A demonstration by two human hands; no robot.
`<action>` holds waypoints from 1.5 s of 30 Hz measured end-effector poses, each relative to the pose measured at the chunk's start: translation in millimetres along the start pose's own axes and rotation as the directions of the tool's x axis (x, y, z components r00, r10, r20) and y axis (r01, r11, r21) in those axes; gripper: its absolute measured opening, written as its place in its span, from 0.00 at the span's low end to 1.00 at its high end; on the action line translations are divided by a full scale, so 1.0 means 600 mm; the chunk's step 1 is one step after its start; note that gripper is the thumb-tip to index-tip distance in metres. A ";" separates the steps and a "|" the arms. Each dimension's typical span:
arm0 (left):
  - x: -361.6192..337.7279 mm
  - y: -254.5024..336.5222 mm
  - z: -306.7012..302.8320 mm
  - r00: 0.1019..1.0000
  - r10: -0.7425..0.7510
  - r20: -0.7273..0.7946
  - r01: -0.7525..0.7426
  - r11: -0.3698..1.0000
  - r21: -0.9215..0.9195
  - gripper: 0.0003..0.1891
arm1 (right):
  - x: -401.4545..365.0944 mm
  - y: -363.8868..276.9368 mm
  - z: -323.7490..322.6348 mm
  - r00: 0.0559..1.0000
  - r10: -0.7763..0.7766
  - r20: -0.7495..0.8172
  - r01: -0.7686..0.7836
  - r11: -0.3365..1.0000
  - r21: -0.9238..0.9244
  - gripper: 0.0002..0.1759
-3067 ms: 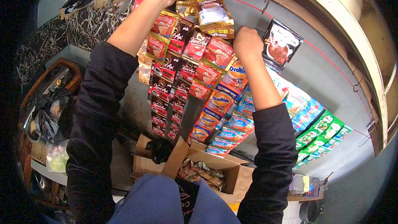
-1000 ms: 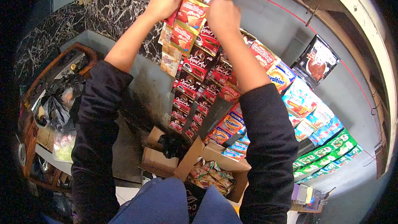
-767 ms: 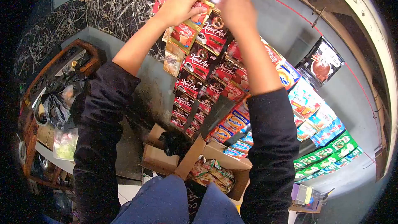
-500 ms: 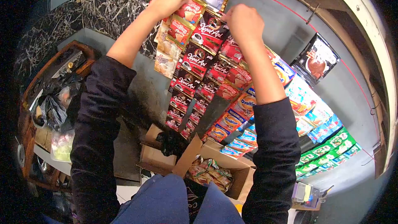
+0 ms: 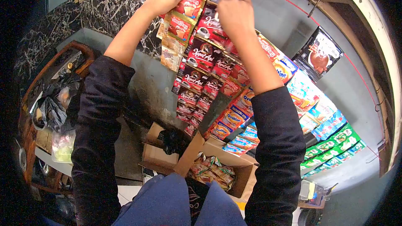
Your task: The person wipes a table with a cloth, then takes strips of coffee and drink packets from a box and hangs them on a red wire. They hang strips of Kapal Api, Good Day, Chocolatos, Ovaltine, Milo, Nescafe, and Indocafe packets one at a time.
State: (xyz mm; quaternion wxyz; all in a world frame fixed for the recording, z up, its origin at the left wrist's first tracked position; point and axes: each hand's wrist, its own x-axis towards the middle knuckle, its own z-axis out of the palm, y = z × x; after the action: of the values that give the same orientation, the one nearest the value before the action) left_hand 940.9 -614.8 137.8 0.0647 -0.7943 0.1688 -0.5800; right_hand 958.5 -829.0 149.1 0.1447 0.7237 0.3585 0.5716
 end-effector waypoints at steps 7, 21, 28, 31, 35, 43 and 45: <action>0.000 0.058 -0.013 0.996 -0.049 -0.078 0.068 0.960 0.272 0.18 | 0.009 0.006 0.002 0.980 0.181 0.081 -0.197 0.940 0.280 0.08; -0.004 0.093 0.017 0.995 0.007 -0.104 0.001 0.997 0.071 0.13 | -0.080 0.074 -0.094 0.860 0.395 0.323 -0.495 0.798 0.343 0.15; 0.002 0.088 0.029 0.990 0.041 -0.137 -0.033 0.998 0.055 0.13 | -0.106 0.090 -0.068 0.781 0.359 0.511 -0.562 0.761 0.325 0.17; 0.002 0.097 0.022 0.995 -0.010 -0.099 0.013 1.000 0.026 0.13 | -0.103 0.081 -0.071 0.792 0.358 0.495 -0.555 0.759 0.340 0.18; -0.002 0.099 0.024 0.990 -0.023 -0.139 0.030 0.998 0.050 0.13 | -0.107 0.078 -0.064 0.785 0.360 0.503 -0.571 0.737 0.363 0.17; -0.007 0.103 0.026 0.979 -0.022 -0.202 0.036 0.997 0.066 0.15 | -0.171 0.106 -0.074 0.861 0.457 0.225 -0.503 0.691 0.519 0.14; -0.009 0.106 0.022 0.982 -0.027 -0.185 0.041 0.996 0.073 0.17 | -0.174 0.099 -0.087 0.842 0.443 0.308 -0.539 0.691 0.481 0.13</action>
State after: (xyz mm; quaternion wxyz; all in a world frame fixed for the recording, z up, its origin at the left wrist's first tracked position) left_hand 939.5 -673.7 109.8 0.0691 -0.7369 0.1381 -0.6581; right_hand 921.6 -952.6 125.9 -0.1984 0.8485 0.2861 0.3986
